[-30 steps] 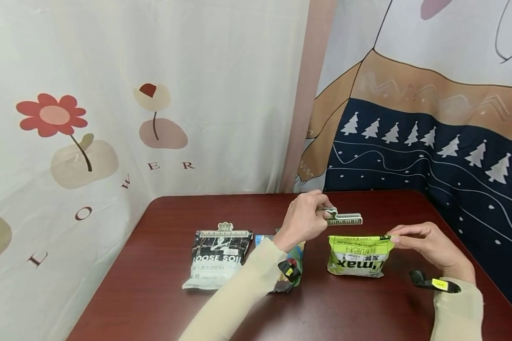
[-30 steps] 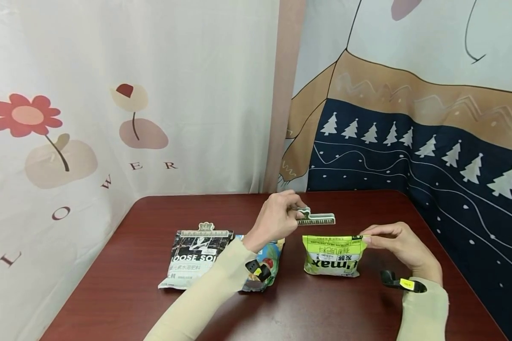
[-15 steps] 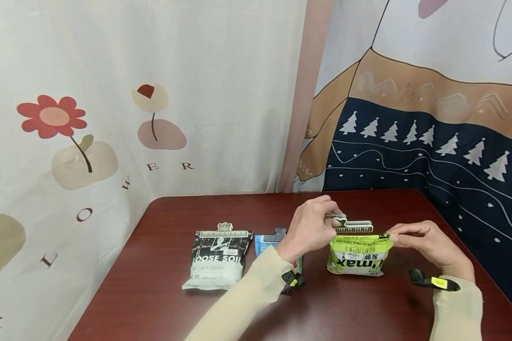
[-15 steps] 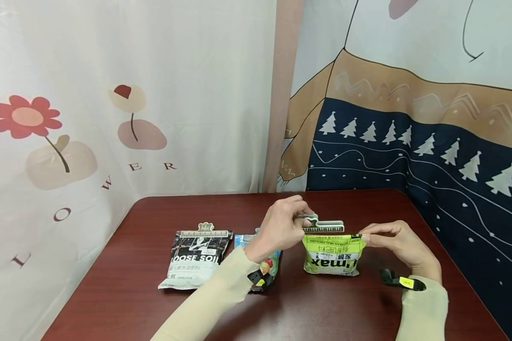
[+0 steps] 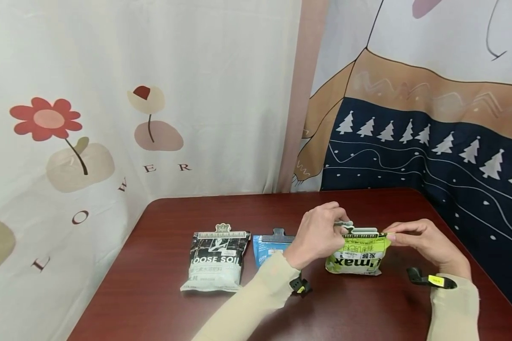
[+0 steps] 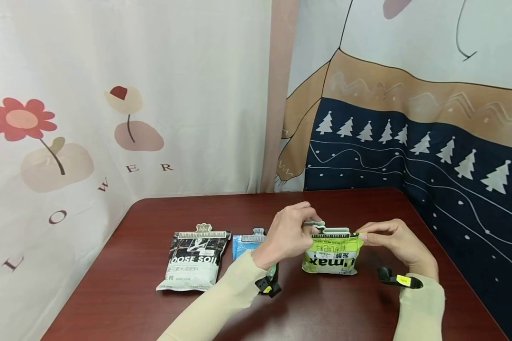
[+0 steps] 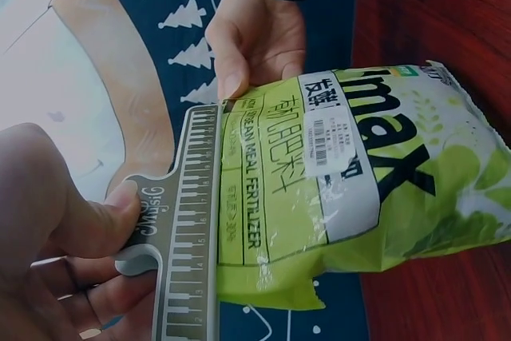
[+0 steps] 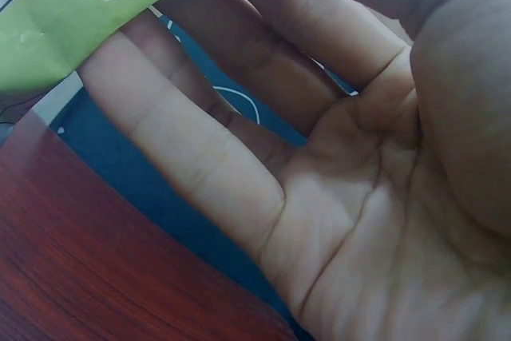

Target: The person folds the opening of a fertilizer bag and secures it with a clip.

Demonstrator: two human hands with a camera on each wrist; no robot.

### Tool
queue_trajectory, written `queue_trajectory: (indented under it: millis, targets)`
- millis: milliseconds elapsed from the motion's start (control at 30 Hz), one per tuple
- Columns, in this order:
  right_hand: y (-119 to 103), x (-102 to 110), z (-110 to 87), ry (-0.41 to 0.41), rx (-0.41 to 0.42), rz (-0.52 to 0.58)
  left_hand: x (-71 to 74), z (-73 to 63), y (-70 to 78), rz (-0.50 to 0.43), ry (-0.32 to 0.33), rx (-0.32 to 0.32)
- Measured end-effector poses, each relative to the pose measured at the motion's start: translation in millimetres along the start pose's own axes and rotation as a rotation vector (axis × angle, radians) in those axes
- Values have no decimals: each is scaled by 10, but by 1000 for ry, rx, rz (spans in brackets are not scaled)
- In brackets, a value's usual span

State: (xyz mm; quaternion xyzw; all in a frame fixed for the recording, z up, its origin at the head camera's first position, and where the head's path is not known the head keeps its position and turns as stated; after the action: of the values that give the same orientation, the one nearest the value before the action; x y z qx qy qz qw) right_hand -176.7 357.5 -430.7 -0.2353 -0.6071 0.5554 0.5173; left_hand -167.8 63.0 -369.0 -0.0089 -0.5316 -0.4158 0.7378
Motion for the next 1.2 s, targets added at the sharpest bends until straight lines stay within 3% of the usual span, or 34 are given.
queue_trajectory:
  millis: [300, 767, 1200]
  targets:
    - [-28, -4, -7, 26, -45, -2, -75, 22, 41, 8, -19, -10]
    - [-25, 4, -19, 77, -15, -29, -164, 68, 106, 27, -24, -20]
    - [12, 61, -86, 23, 53, 96, -247, 82, 181, 44, -37, -34]
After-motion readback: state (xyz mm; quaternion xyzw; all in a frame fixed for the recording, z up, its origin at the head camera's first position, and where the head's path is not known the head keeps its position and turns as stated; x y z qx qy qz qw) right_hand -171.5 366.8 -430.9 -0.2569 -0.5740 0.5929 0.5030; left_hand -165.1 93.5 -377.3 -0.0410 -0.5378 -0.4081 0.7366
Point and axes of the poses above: each hand's wrist, its own z-axis towards the middle knuckle, its own x-axis out of the back of the hand, y = z × x, the point moved 1 cm from there along z, towards the middle knuckle, and after that the axes turned 2 degrees about x, right-handed, at the moved point
